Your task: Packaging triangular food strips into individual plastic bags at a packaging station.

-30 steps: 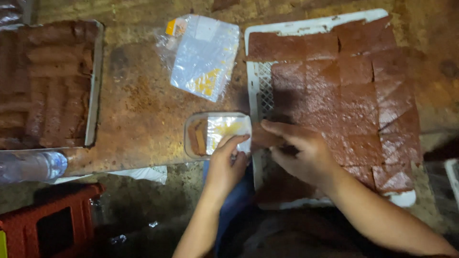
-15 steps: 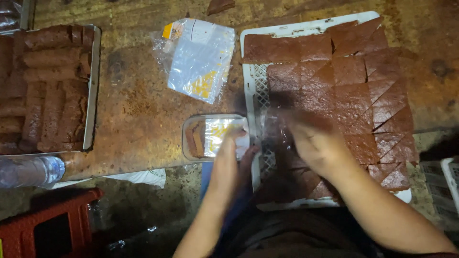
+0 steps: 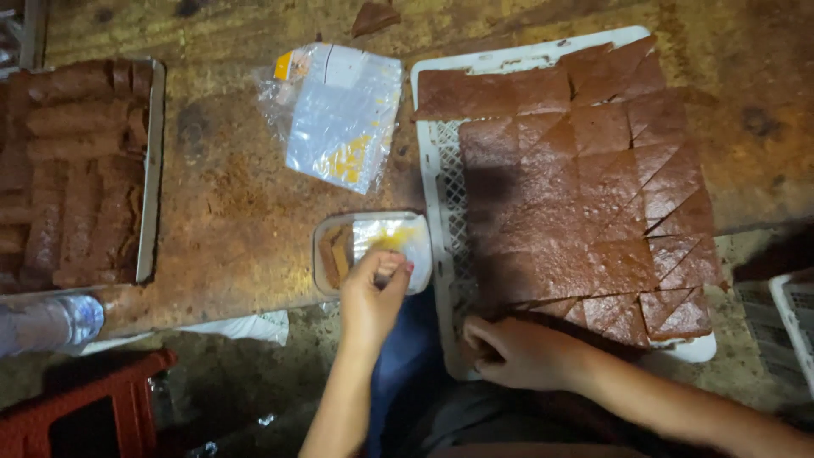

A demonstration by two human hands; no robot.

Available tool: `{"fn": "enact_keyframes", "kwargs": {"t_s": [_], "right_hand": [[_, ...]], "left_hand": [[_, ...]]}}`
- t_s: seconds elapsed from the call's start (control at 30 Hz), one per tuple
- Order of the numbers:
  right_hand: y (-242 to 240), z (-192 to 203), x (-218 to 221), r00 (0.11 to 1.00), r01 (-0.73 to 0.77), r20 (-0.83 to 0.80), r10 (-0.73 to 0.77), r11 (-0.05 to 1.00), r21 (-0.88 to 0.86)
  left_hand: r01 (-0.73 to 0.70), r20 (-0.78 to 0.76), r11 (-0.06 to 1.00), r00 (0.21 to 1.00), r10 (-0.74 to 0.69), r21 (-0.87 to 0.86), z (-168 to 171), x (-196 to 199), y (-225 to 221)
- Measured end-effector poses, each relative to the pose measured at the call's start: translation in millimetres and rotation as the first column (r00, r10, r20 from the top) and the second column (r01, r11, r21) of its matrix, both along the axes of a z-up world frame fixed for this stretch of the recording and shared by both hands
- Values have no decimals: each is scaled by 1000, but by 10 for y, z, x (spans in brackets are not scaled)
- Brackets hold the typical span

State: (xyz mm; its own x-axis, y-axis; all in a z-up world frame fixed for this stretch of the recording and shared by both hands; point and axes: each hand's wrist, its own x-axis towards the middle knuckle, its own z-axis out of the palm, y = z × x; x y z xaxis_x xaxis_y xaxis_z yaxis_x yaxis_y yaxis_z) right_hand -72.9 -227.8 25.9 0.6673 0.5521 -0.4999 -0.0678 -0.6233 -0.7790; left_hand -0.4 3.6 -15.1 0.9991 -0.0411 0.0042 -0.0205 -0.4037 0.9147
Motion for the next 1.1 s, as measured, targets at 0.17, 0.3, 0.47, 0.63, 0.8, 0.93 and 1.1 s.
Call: {"fn": "enact_keyframes", "kwargs": {"t_s": [0.17,0.3,0.47,0.63,0.8,0.93,1.1], "right_hand": [[-138,163,128,847,271,357,-394,897,348],[1,262,292,698,115,623,-353,914,388],[-175,-85,316,704,403,602,-377,910,98],[-476,447,597,881,419,265,-391,906,-55],[-572,-306,432,797,278,564,-217,960,-23],[-102,-161,-44,855,-249,397,333,936,-248],[-391,-153,-168,932,-94,311,185,954,-285]], "left_hand": [[242,195,970,952,-235,-13,118,-57,-161],[345,218,939,915,-339,13,422,-68,-331],[448,378,894,825,-421,18,637,-297,-478],[499,282,866,831,-480,4,499,-270,-396],[458,-148,842,889,-433,287,419,-38,-180],[340,88,897,922,-377,284,432,-29,-155],[205,55,939,972,-229,277,200,-6,-11]]}}
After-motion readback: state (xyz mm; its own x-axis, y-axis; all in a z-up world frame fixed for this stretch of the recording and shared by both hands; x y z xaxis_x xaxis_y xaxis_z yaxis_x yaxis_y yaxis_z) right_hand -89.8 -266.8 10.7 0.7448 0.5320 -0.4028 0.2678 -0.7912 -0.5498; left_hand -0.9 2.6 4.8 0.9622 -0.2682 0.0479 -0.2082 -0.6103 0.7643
